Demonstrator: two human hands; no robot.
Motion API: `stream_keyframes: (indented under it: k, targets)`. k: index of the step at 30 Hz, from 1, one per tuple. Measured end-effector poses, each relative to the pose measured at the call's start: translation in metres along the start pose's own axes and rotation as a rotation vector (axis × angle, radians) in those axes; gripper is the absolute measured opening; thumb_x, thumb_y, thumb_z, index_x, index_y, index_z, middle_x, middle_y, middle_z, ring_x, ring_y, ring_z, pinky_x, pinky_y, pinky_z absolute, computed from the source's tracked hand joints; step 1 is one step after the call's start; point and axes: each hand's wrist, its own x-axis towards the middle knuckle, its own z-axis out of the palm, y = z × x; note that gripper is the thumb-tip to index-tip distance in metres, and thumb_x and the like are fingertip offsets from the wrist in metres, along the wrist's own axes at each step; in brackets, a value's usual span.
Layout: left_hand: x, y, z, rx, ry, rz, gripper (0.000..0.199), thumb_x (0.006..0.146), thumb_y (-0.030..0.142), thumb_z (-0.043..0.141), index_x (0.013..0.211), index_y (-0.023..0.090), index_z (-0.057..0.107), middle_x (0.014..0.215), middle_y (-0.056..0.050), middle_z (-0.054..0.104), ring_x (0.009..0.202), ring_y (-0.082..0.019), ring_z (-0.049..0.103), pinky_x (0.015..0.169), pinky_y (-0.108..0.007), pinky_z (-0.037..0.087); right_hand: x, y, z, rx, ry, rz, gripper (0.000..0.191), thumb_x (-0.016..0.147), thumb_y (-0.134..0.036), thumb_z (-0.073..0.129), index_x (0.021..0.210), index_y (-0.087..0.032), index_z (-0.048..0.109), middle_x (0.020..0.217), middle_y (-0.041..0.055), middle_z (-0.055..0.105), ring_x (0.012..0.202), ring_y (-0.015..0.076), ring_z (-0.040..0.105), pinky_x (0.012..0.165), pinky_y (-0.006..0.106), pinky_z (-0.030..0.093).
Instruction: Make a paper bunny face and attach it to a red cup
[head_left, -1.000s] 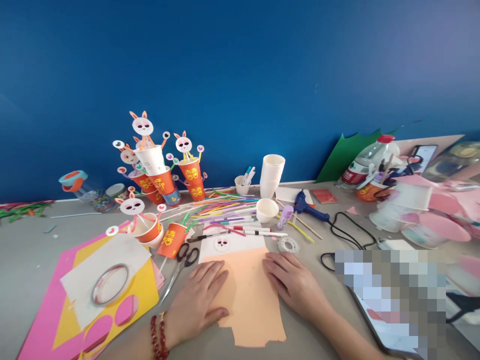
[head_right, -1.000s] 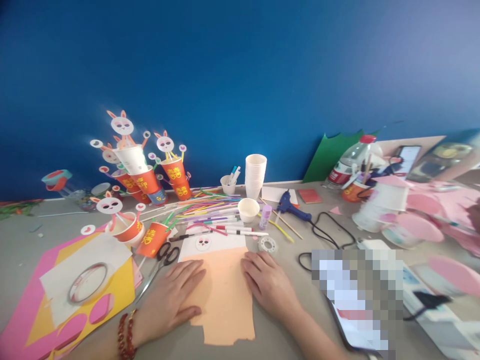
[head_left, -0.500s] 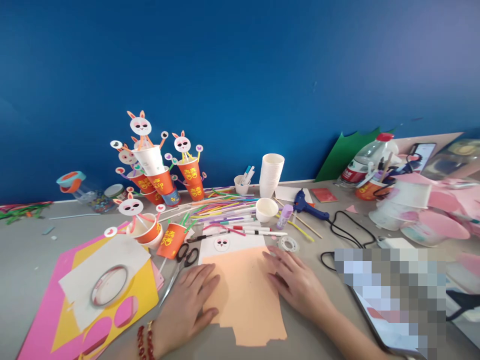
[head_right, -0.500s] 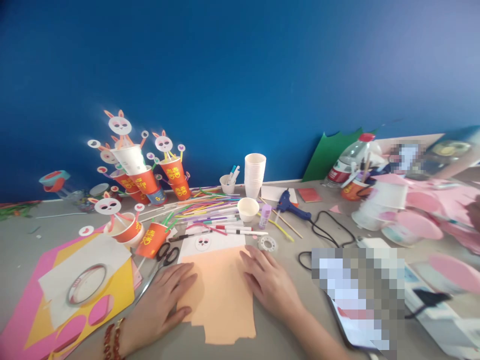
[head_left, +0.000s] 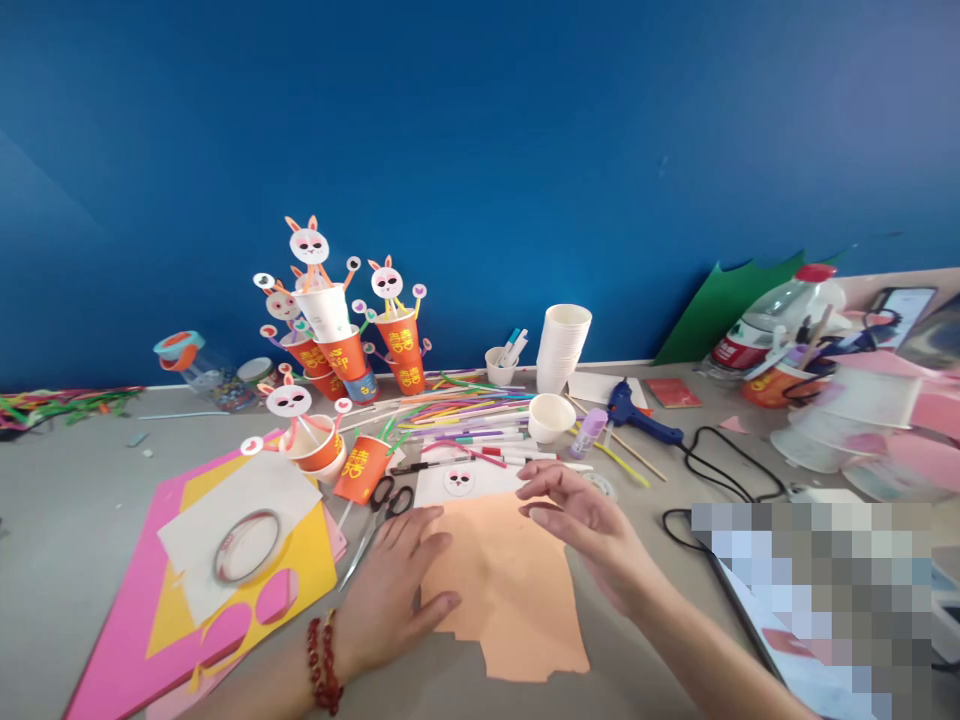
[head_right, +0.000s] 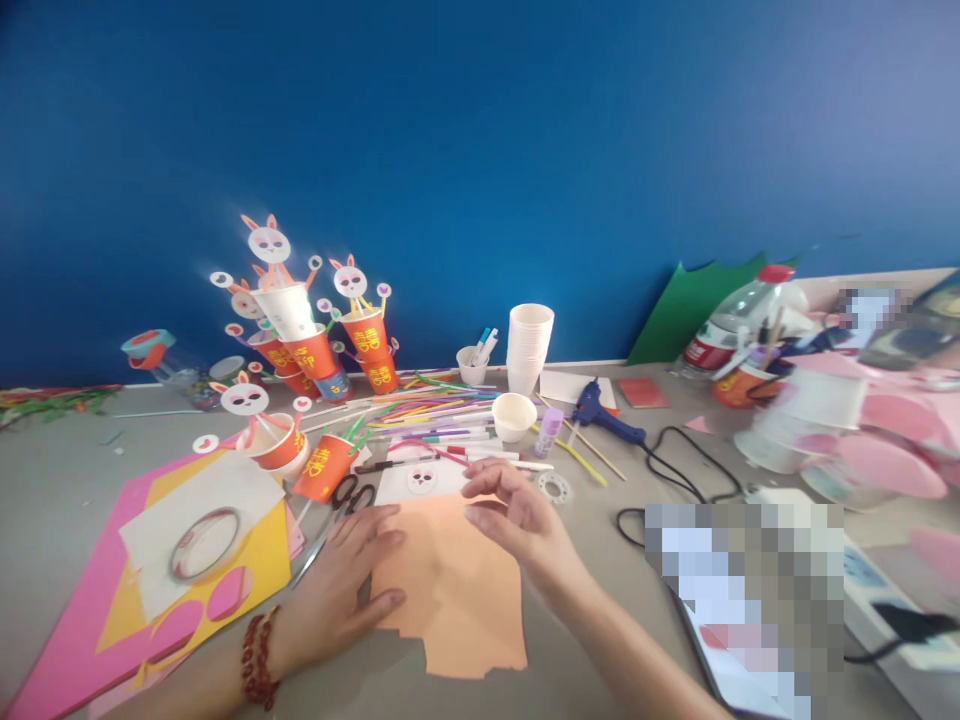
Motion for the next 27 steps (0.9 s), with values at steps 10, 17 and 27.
stream_keyframes:
  k: [10,17,27]
  targets:
    - [0.032,0.002,-0.022,-0.128,0.27,-0.09,0.019,0.094,0.017,0.044,0.093,0.022,0.062,0.138,-0.007,0.047,0.128,-0.027,0.042,0.109,-0.051,0.032,0.002,0.04,0.015,-0.142,0.021,-0.158,0.045,0.092,-0.03,0.06,0.135,-0.034,0.047,0.132,0.0096,0.046,0.1,0.0207,0.061,0.086,0.038,0.055]
    - [0.018,-0.028,-0.033,0.165,0.27,-0.165,0.017,0.092,0.02,0.05,0.094,0.024,0.067,0.121,-0.006,0.059,0.115,-0.027,0.051,0.099,-0.048,0.037,-0.001,0.046,0.018,-0.416,-0.052,-0.252,0.03,0.092,-0.018,0.053,0.121,-0.026,0.056,0.122,0.0099,0.054,0.078,0.0149,0.063,0.074,0.033,0.056]
    - [0.001,-0.042,-0.038,0.23,0.192,-0.259,0.015,0.093,0.022,0.05,0.093,0.023,0.065,0.096,-0.005,0.062,0.095,-0.025,0.054,0.083,-0.04,0.039,0.0,0.046,0.015,-0.539,-0.045,-0.288,0.016,0.091,-0.016,0.052,0.1,-0.022,0.063,0.107,0.0091,0.064,0.074,0.0158,0.065,0.071,0.032,0.055]
